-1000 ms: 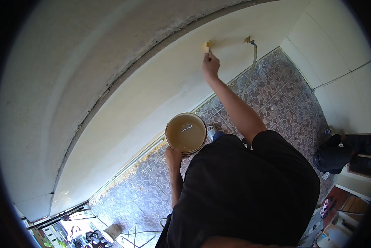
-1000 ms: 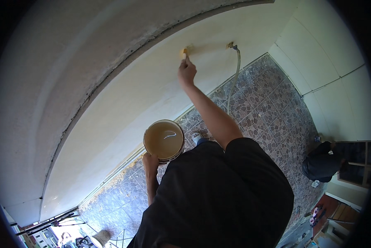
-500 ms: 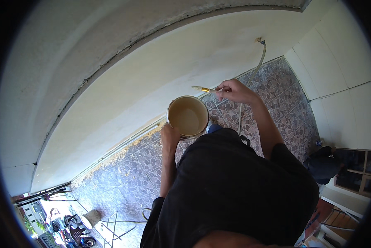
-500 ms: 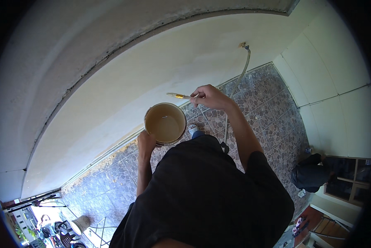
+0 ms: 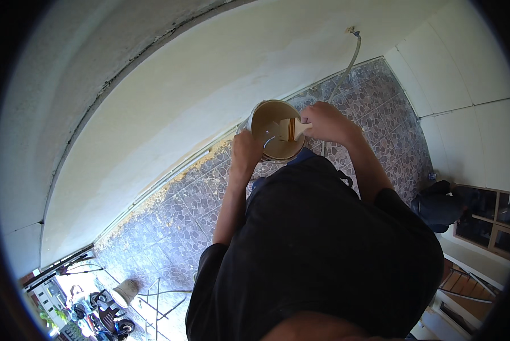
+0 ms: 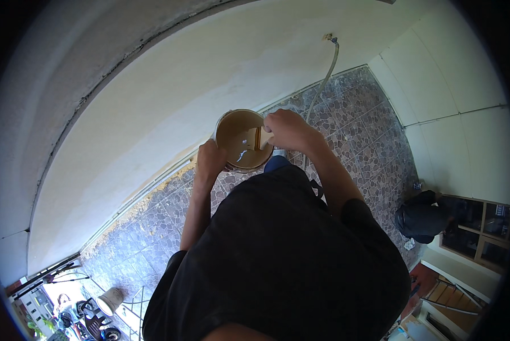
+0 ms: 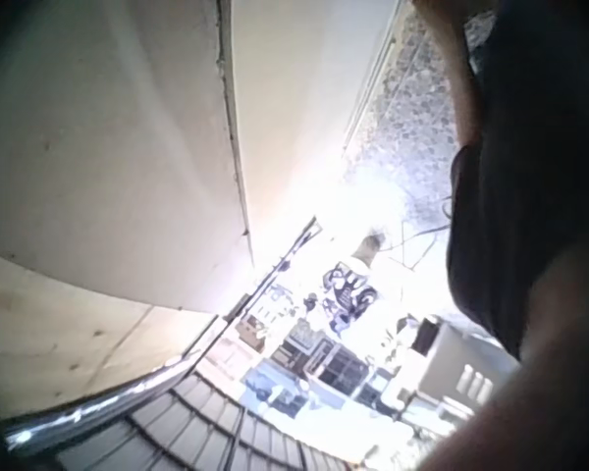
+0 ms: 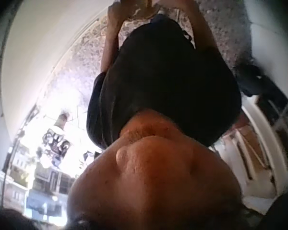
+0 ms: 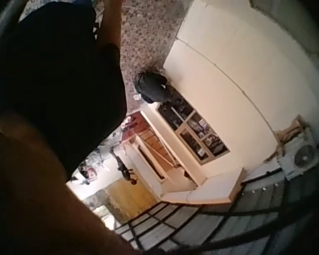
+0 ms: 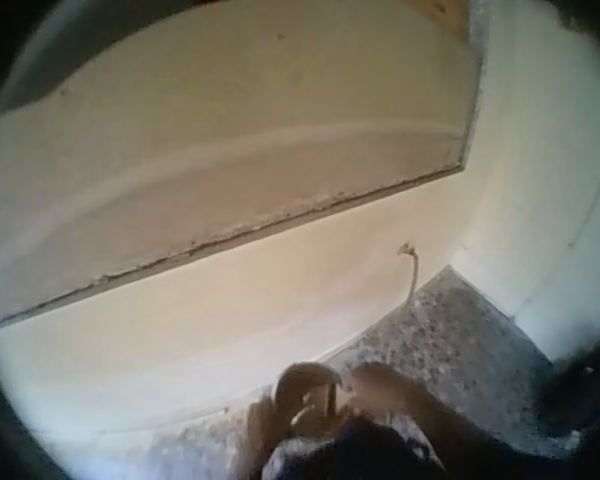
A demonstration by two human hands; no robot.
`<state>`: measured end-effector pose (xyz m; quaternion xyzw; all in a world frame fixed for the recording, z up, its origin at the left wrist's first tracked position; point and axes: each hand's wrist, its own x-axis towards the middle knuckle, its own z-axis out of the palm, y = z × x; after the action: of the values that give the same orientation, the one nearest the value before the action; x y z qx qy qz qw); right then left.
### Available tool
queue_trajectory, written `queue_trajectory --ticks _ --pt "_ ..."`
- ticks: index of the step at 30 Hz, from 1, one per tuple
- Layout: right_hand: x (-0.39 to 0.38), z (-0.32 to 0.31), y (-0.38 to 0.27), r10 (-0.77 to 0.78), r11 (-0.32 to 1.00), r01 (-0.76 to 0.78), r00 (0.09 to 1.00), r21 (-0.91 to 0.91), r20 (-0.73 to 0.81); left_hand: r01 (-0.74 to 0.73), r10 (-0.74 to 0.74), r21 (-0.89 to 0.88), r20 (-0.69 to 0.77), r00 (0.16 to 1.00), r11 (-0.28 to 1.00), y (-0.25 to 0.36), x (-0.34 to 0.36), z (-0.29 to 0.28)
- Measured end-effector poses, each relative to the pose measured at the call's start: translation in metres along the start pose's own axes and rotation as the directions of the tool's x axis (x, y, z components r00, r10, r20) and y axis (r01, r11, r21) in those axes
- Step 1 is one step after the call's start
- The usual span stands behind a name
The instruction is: The person uses a paint brush to apply paint from a bucket onto a wall.
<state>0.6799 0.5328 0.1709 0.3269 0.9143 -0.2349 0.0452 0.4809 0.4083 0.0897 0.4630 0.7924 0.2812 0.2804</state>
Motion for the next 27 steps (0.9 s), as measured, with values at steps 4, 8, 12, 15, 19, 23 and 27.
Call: queue_trajectory --ticks 4,8,12,15,19,23,27 --pt "0.011 0.005 0.021 0.014 0.982 0.000 0.997 -0.188 0.070 0.013 -0.012 -0.027 0.036 0.999 1.000 0.017 0.008 0.020" --pt "0.024 0.018 0.052 -0.008 0.967 0.023 0.998 -0.252 0.063 0.038 -0.039 0.013 0.087 0.995 0.999 0.036 0.028 0.049" --pt "0.038 0.021 0.089 -0.030 0.970 0.040 0.999 -0.239 0.046 0.037 -0.037 0.104 -0.002 0.999 0.994 0.069 0.044 0.078" --pt "0.050 0.034 0.129 -0.073 0.967 0.067 0.997 -0.247 -0.016 0.054 -0.057 0.109 0.022 0.998 0.993 0.091 0.059 0.095" --pt "0.062 0.030 0.171 -0.051 0.961 0.074 0.994 -0.267 0.092 0.126 -0.129 0.082 0.026 0.991 0.989 0.121 0.079 0.119" --pt "0.066 0.007 0.192 -0.037 0.951 0.094 0.980 -0.293 0.195 0.170 -0.171 0.062 0.015 0.985 0.984 0.143 0.090 0.136" --pt "0.063 0.014 0.214 -0.058 0.961 0.095 0.987 -0.259 0.147 0.191 -0.192 0.077 0.017 0.981 0.979 0.157 0.092 0.145"
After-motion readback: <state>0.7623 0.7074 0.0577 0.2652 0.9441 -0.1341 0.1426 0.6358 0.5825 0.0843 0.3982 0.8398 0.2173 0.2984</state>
